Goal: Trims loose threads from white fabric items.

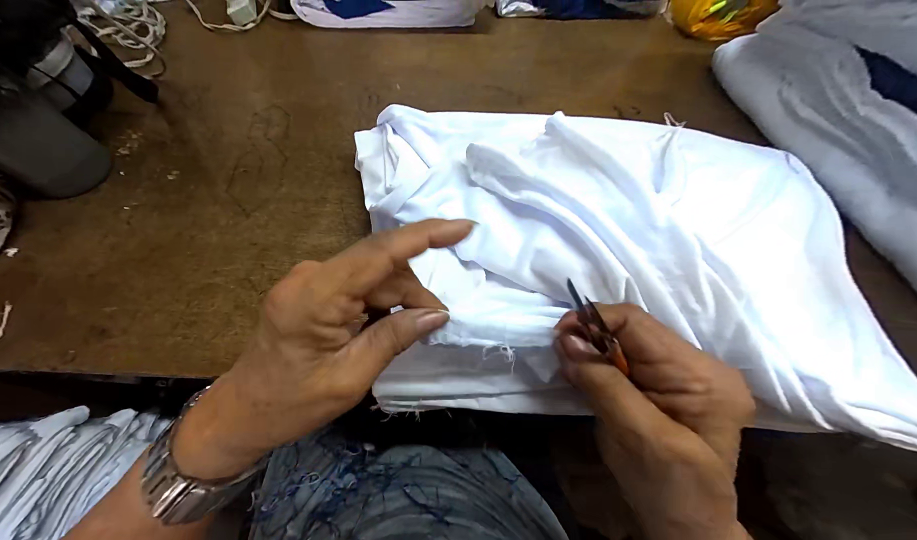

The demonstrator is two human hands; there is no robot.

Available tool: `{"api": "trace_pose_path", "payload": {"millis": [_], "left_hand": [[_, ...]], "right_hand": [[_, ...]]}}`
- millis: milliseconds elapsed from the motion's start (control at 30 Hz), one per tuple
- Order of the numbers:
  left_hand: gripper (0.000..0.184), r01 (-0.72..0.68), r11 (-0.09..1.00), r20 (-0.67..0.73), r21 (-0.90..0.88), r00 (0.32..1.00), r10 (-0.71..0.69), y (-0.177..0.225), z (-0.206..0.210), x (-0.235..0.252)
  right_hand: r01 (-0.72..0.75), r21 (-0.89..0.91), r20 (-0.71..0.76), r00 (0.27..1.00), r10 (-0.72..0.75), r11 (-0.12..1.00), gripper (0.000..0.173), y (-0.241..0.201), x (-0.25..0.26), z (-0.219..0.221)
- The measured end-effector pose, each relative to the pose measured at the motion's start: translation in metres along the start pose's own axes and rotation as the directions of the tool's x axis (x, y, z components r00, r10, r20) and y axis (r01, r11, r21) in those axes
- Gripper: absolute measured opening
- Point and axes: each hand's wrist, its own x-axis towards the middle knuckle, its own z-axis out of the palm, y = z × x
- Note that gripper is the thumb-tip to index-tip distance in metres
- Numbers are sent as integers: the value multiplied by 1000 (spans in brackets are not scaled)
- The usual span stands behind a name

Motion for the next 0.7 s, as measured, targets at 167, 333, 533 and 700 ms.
{"api": "trace_pose_path", "payload": {"millis": [167, 333, 533, 700], "left_hand": [[57, 246, 967, -10, -69, 969, -247, 9, 1, 1], [59, 285, 956, 11, -69, 959, -285, 12, 2, 3], [51, 485, 834, -66, -264, 853, -517, 11, 4, 0], [48, 543, 744, -73, -389, 787, -613, 10, 7, -2]], "right_hand": [[123, -157, -59, 989, -133, 980, 40, -10, 6, 15], [235, -179, 55, 972, -229, 955, 10, -14, 32, 38], [129, -584, -37, 982, -186, 801, 28, -10, 42, 29], [259, -615, 113, 964, -242, 745, 39, -21, 2, 14]]}}
